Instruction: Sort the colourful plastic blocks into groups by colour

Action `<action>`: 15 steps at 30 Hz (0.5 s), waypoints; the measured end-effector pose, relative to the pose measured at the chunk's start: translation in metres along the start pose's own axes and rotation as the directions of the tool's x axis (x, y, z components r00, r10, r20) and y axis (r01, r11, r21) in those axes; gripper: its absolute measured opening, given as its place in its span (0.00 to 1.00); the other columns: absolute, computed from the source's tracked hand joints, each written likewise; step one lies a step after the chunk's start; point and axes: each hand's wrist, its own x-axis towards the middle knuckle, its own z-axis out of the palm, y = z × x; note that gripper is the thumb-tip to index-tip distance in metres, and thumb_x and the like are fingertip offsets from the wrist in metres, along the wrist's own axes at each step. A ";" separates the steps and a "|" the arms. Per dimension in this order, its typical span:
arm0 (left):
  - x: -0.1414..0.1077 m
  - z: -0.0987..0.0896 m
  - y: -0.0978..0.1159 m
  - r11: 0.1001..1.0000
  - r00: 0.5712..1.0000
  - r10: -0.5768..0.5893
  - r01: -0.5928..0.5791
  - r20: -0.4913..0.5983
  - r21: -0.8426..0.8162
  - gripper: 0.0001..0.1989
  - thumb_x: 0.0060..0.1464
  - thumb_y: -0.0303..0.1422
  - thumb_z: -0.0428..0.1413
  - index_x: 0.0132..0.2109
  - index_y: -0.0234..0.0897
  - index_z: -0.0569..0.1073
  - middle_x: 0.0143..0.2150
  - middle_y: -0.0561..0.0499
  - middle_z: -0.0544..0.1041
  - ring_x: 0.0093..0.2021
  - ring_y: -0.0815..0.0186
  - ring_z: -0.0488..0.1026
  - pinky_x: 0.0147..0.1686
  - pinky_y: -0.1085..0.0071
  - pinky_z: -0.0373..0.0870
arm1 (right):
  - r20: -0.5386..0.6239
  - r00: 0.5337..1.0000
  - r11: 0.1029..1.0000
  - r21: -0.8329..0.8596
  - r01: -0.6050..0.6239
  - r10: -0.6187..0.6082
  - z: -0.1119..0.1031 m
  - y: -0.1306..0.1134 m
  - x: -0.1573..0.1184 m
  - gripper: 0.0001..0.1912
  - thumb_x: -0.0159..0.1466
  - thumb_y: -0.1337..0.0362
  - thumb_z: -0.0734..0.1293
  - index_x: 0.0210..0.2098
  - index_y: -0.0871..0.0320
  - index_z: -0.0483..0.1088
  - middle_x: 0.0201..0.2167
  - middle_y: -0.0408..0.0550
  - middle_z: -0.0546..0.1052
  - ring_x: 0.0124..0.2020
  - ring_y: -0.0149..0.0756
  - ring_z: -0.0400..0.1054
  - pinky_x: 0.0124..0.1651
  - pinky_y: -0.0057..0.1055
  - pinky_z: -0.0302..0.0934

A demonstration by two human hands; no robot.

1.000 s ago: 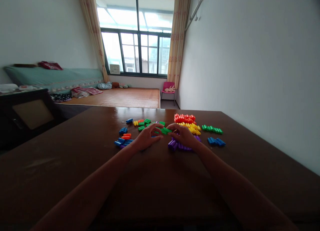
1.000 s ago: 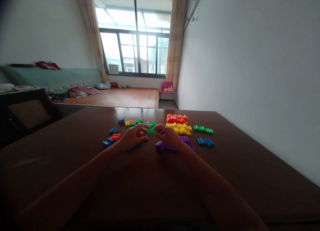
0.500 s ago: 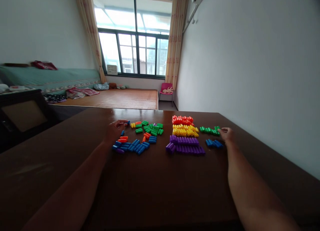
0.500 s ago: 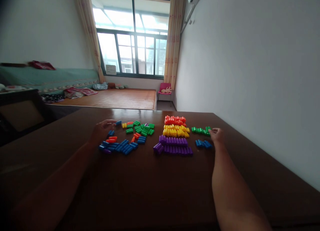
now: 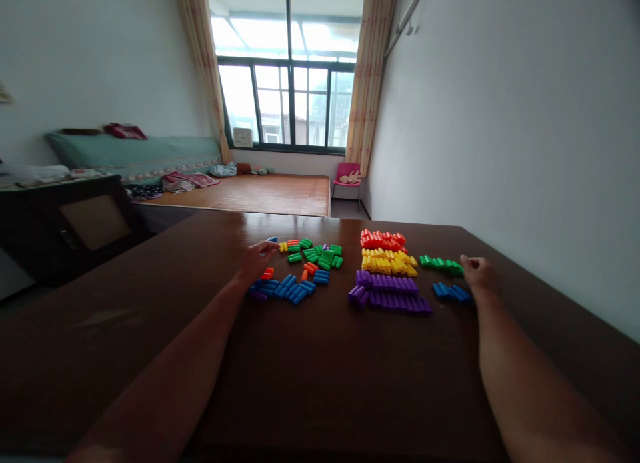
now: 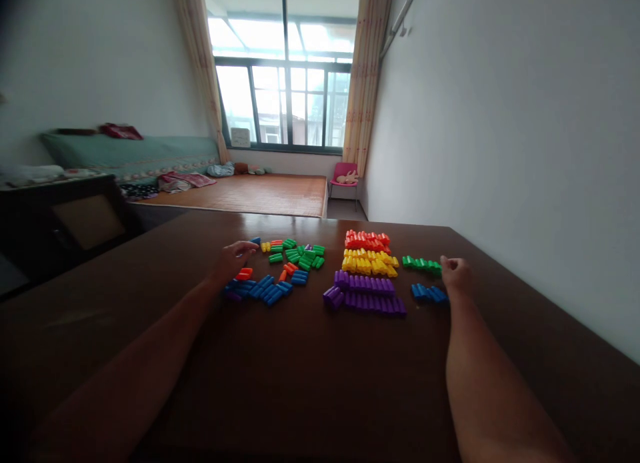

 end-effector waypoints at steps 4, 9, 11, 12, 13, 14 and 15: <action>0.000 0.012 0.005 0.997 0.995 0.061 -0.065 0.073 0.052 0.14 0.53 0.32 0.50 0.41 0.36 0.79 0.42 0.48 0.81 0.42 0.62 0.77 0.44 0.68 0.73 | -0.074 0.997 0.998 0.062 0.007 -0.003 -0.006 -0.008 -0.001 0.18 0.62 0.56 0.60 0.41 0.61 0.74 0.37 0.59 0.77 0.35 0.46 0.68 0.40 0.41 0.60; 0.004 0.041 0.019 0.958 0.948 0.123 -0.191 0.294 0.216 0.15 0.54 0.30 0.50 0.46 0.38 0.78 0.46 0.48 0.80 0.46 0.61 0.76 0.49 0.67 0.72 | -0.082 0.992 0.986 0.126 0.109 -0.099 -0.009 -0.031 -0.013 0.17 0.62 0.58 0.60 0.42 0.60 0.74 0.36 0.57 0.76 0.37 0.44 0.68 0.43 0.40 0.59; 0.007 0.054 0.027 0.924 0.911 0.151 -0.268 0.383 0.273 0.16 0.55 0.31 0.52 0.49 0.38 0.77 0.49 0.46 0.78 0.51 0.60 0.74 0.53 0.66 0.69 | -0.074 0.989 0.979 0.154 0.136 -0.126 -0.009 -0.040 -0.018 0.17 0.62 0.58 0.60 0.42 0.60 0.74 0.34 0.55 0.76 0.35 0.43 0.68 0.42 0.39 0.60; 0.010 0.061 0.031 0.910 0.896 0.148 -0.289 0.418 0.296 0.17 0.55 0.32 0.52 0.50 0.37 0.76 0.51 0.45 0.77 0.53 0.59 0.73 0.55 0.65 0.67 | -0.072 0.988 0.975 0.164 0.149 -0.138 -0.010 -0.044 -0.020 0.17 0.62 0.58 0.60 0.42 0.60 0.74 0.33 0.54 0.76 0.34 0.42 0.68 0.42 0.39 0.60; 0.012 0.067 0.035 0.903 0.888 0.124 -0.286 0.443 0.321 0.17 0.56 0.33 0.52 0.51 0.37 0.75 0.53 0.44 0.76 0.54 0.58 0.72 0.56 0.65 0.66 | -0.075 0.985 0.972 0.171 0.164 -0.153 -0.010 -0.047 -0.022 0.17 0.61 0.58 0.59 0.42 0.60 0.74 0.32 0.54 0.76 0.34 0.41 0.68 0.41 0.38 0.60; 0.016 0.074 0.039 0.900 0.885 0.082 -0.263 0.458 0.346 0.17 0.56 0.33 0.52 0.52 0.37 0.75 0.54 0.43 0.75 0.55 0.58 0.71 0.57 0.64 0.65 | -0.079 0.981 0.966 0.177 0.187 -0.175 -0.010 -0.050 -0.024 0.18 0.61 0.58 0.59 0.42 0.60 0.74 0.32 0.53 0.76 0.33 0.41 0.68 0.41 0.37 0.60; 0.020 0.080 0.042 0.900 0.886 0.032 -0.227 0.463 0.372 0.17 0.56 0.33 0.53 0.52 0.37 0.75 0.55 0.42 0.75 0.56 0.56 0.70 0.57 0.63 0.64 | -0.087 0.975 0.960 0.179 0.216 -0.203 -0.010 -0.052 -0.025 0.18 0.61 0.57 0.59 0.41 0.60 0.74 0.31 0.53 0.76 0.33 0.40 0.68 0.40 0.37 0.60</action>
